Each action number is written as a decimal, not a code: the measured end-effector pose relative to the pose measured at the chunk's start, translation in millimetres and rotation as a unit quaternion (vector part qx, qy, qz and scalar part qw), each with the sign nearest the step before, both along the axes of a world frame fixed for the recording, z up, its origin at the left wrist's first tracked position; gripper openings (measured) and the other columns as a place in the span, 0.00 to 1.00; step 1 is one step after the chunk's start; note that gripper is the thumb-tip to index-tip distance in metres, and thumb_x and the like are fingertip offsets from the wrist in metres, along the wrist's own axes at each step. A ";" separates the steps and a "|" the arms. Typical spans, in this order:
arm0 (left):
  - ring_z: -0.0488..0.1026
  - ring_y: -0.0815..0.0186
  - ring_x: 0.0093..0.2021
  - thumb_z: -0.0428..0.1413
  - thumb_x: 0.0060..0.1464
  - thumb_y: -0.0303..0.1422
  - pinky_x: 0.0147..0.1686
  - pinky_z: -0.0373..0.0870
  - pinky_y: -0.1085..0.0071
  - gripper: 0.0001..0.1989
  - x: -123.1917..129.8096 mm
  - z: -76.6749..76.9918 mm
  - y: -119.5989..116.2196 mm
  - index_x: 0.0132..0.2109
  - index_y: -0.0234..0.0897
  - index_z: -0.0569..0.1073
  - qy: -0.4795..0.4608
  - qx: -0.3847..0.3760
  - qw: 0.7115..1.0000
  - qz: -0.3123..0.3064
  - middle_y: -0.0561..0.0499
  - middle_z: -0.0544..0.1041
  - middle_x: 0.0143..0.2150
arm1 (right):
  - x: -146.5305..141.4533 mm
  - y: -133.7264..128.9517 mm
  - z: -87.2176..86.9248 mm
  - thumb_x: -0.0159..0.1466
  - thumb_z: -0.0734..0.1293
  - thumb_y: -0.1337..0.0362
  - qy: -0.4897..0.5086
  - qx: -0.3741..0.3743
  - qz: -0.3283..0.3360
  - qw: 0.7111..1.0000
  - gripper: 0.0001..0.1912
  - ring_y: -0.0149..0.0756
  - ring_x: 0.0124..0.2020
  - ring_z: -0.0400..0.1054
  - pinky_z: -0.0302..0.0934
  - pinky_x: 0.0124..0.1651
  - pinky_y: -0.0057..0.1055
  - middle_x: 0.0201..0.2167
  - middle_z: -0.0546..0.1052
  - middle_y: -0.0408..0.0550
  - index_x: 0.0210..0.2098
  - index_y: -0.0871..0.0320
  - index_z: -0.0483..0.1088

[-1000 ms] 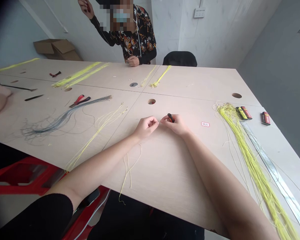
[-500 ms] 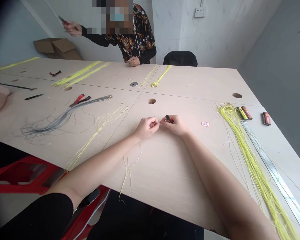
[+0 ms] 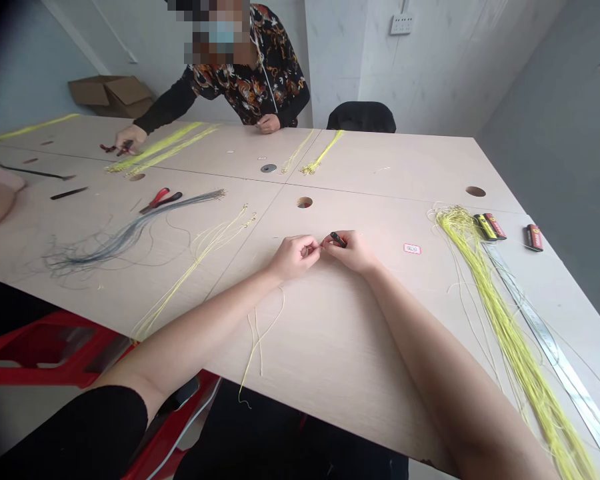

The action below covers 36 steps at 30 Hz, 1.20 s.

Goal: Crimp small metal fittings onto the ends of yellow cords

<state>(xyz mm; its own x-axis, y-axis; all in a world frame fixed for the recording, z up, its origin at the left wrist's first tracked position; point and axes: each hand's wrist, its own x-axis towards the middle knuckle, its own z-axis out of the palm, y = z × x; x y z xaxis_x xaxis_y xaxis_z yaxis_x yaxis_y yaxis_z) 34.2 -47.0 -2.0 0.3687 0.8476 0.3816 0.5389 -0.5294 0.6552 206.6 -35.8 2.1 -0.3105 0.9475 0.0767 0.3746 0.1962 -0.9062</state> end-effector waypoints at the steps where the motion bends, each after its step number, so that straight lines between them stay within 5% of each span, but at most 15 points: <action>1: 0.60 0.73 0.22 0.50 0.49 0.29 0.28 0.58 0.74 0.07 -0.1 0.2 -0.1 0.25 0.37 0.64 -0.001 0.001 1.000 0.000 0.57 0.63 0.19 | 0.0 -0.1 0.1 0.52 0.63 0.59 0.000 0.000 -0.001 1.000 0.11 0.28 0.23 0.52 0.49 0.28 0.29 0.19 0.62 0.41 0.26 0.60 0.71; 21: 0.61 0.72 0.23 0.50 0.49 0.29 0.27 0.57 0.74 0.06 -0.5 2.7 -2.1 0.25 0.37 0.65 0.002 -0.006 1.000 0.017 0.56 0.65 0.20 | -0.1 0.6 -1.5 0.51 0.62 0.62 -0.006 0.021 -0.006 1.000 0.10 0.28 0.24 0.53 0.50 0.28 0.27 0.19 0.65 0.42 0.25 0.61 0.71; 28: 0.64 0.72 0.22 0.52 0.49 0.34 0.26 0.57 0.74 0.07 -1.1 4.6 -3.3 0.26 0.37 0.66 0.019 -0.061 0.997 0.047 0.56 0.68 0.20 | 0.5 0.8 -1.5 0.50 0.62 0.61 -0.005 0.021 0.002 1.000 0.10 0.28 0.23 0.54 0.50 0.28 0.28 0.19 0.66 0.42 0.25 0.61 0.72; 36: 0.72 0.65 0.35 0.49 0.50 0.34 0.35 0.65 0.71 0.09 -4.6 4.8 -1.3 0.24 0.37 0.61 -0.003 -0.041 0.999 0.020 0.50 0.75 0.31 | 0.3 0.8 -1.7 0.51 0.63 0.60 -0.006 0.016 0.004 1.000 0.11 0.28 0.23 0.53 0.49 0.27 0.28 0.19 0.66 0.42 0.26 0.61 0.73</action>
<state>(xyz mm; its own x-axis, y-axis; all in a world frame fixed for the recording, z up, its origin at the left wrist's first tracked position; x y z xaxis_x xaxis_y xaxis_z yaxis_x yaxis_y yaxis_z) 29.6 -48.2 2.8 0.3318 0.8901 0.3124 0.5547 -0.4520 0.6986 206.9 -35.0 0.4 -0.3187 0.9423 0.1026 0.3841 0.2273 -0.8949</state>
